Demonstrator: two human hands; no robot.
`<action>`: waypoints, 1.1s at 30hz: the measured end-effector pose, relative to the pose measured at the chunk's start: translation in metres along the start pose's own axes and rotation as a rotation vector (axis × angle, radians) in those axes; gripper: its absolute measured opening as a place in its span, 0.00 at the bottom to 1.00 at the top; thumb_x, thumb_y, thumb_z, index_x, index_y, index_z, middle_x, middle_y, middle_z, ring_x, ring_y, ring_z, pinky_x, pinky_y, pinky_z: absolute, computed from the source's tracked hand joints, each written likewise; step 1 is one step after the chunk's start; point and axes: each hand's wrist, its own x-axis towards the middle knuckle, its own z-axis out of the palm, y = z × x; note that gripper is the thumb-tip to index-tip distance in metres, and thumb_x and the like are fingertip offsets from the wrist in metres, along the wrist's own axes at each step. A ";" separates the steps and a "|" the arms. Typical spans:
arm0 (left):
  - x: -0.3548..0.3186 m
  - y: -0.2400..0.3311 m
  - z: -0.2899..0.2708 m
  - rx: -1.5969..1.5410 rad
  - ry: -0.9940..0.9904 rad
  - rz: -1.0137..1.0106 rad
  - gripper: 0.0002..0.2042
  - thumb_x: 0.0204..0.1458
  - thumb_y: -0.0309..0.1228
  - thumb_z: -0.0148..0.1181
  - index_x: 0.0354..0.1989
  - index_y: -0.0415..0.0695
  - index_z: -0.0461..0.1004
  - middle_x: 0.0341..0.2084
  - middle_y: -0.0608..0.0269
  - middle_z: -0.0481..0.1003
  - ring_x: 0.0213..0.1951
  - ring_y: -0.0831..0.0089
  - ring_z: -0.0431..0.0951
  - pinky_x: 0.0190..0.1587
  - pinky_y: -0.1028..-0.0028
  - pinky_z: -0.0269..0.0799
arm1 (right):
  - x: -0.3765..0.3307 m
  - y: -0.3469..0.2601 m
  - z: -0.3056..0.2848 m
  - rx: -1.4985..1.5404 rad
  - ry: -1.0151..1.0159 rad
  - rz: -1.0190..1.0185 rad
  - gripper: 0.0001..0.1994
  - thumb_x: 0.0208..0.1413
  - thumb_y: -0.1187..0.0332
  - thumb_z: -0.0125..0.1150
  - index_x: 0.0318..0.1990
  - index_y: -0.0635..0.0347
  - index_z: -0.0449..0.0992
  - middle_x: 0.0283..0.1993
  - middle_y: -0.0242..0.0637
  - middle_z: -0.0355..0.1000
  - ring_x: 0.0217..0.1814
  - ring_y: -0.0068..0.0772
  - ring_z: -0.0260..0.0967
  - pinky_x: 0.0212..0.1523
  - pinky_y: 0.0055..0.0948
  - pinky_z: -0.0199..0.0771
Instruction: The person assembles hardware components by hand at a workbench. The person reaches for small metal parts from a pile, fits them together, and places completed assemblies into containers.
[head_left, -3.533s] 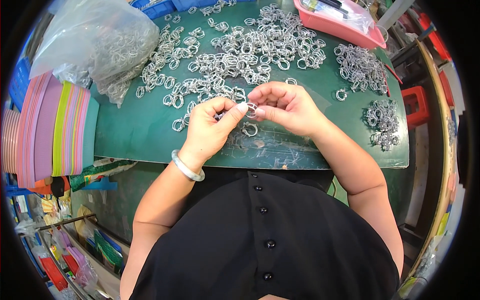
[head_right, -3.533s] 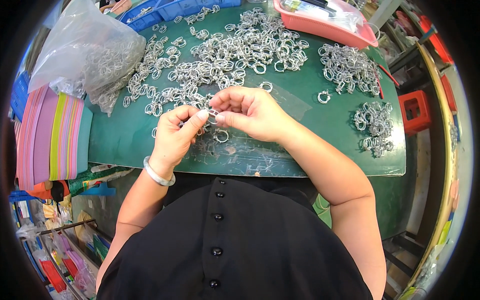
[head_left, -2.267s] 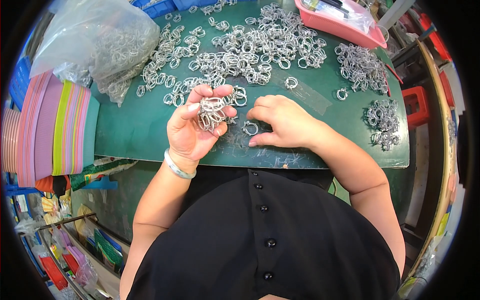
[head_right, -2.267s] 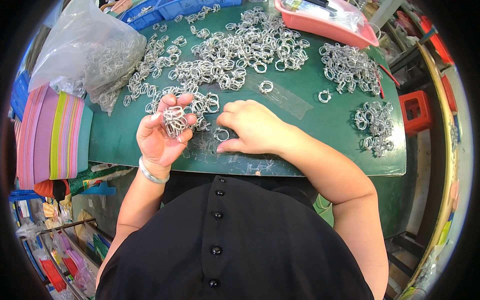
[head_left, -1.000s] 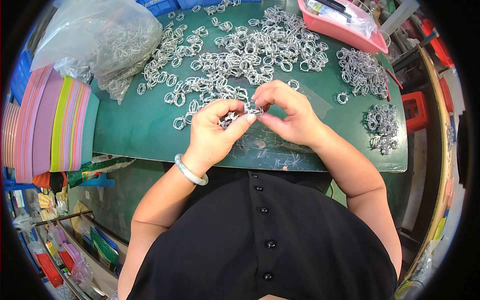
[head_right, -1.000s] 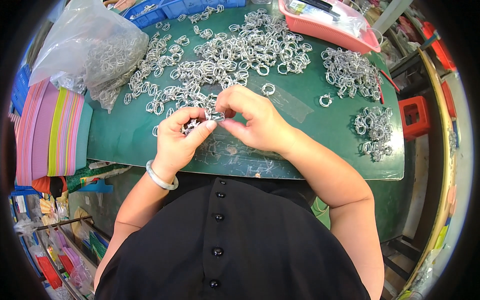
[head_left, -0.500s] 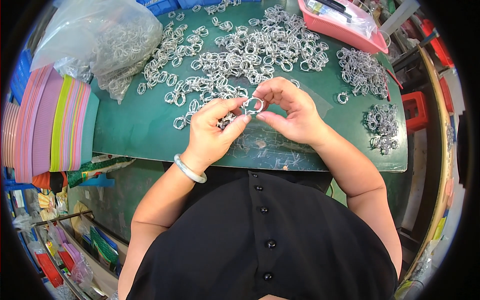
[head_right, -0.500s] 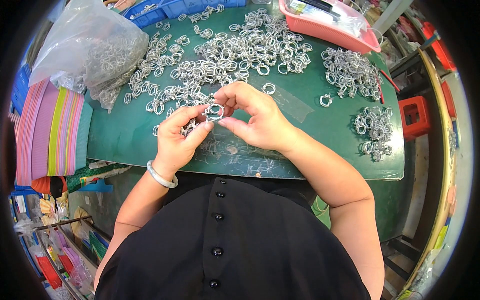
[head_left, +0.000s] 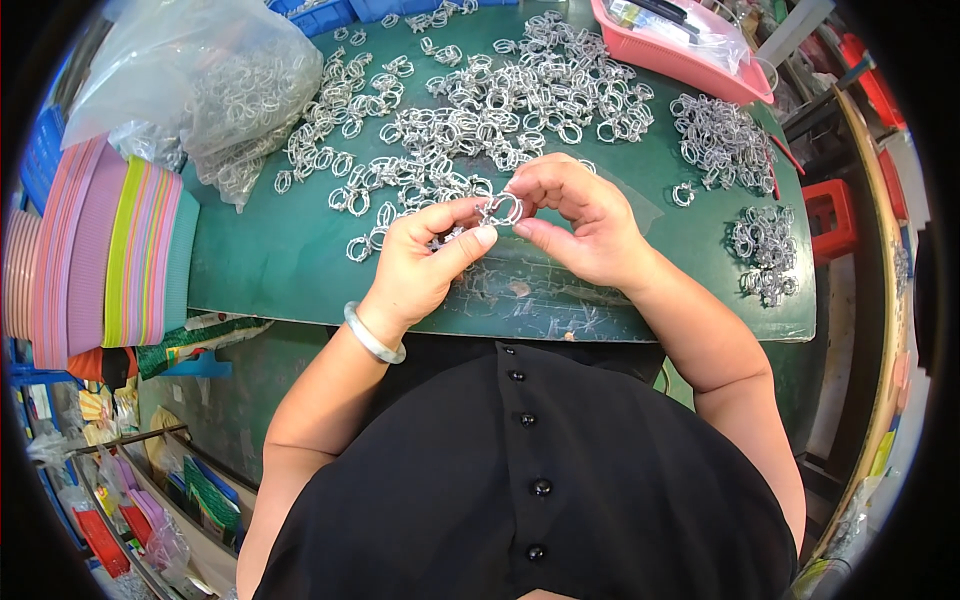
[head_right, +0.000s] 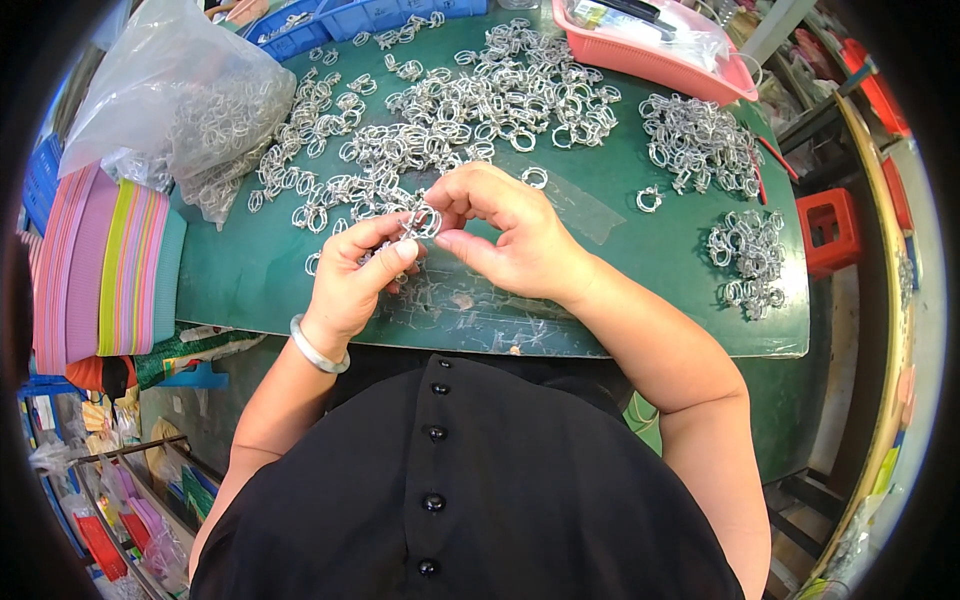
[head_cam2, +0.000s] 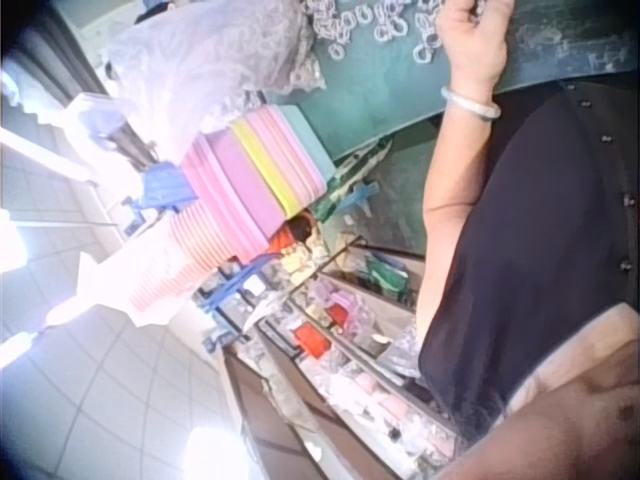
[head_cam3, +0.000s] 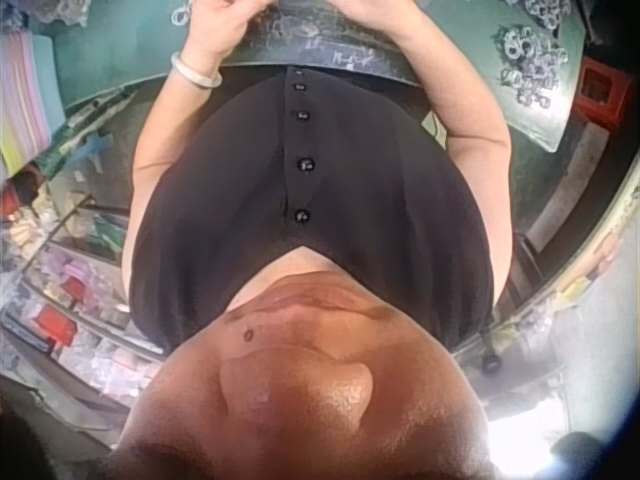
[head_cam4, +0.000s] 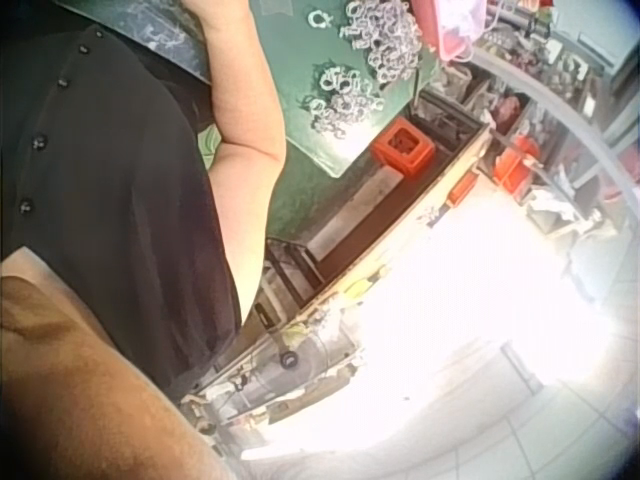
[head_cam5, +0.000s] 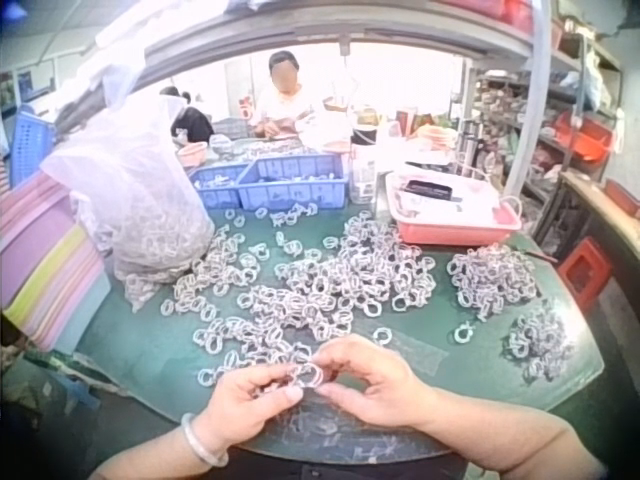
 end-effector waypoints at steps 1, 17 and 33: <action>0.000 0.000 -0.001 -0.004 -0.016 -0.027 0.13 0.49 0.28 0.57 0.43 0.40 0.72 0.27 0.67 0.74 0.25 0.84 0.70 0.23 0.85 0.64 | 0.000 -0.001 0.000 -0.026 0.005 0.007 0.15 0.43 0.84 0.58 0.42 0.65 0.68 0.39 0.37 0.64 0.34 0.23 0.67 0.36 0.21 0.70; 0.005 0.003 -0.001 -0.492 -0.146 -0.427 0.17 0.56 0.41 0.46 0.35 0.36 0.72 0.24 0.59 0.74 0.22 0.72 0.73 0.19 0.78 0.67 | -0.003 -0.011 -0.006 0.096 0.022 0.399 0.07 0.51 0.74 0.57 0.37 0.63 0.73 0.30 0.27 0.68 0.31 0.12 0.62 0.31 0.16 0.64; 0.016 0.078 -0.046 -0.259 0.123 0.176 0.08 0.51 0.32 0.54 0.35 0.41 0.69 0.27 0.60 0.73 0.26 0.76 0.73 0.20 0.82 0.67 | 0.006 -0.030 -0.002 -0.335 -0.079 -0.021 0.12 0.40 0.81 0.59 0.35 0.62 0.74 0.31 0.37 0.69 0.29 0.33 0.69 0.27 0.24 0.69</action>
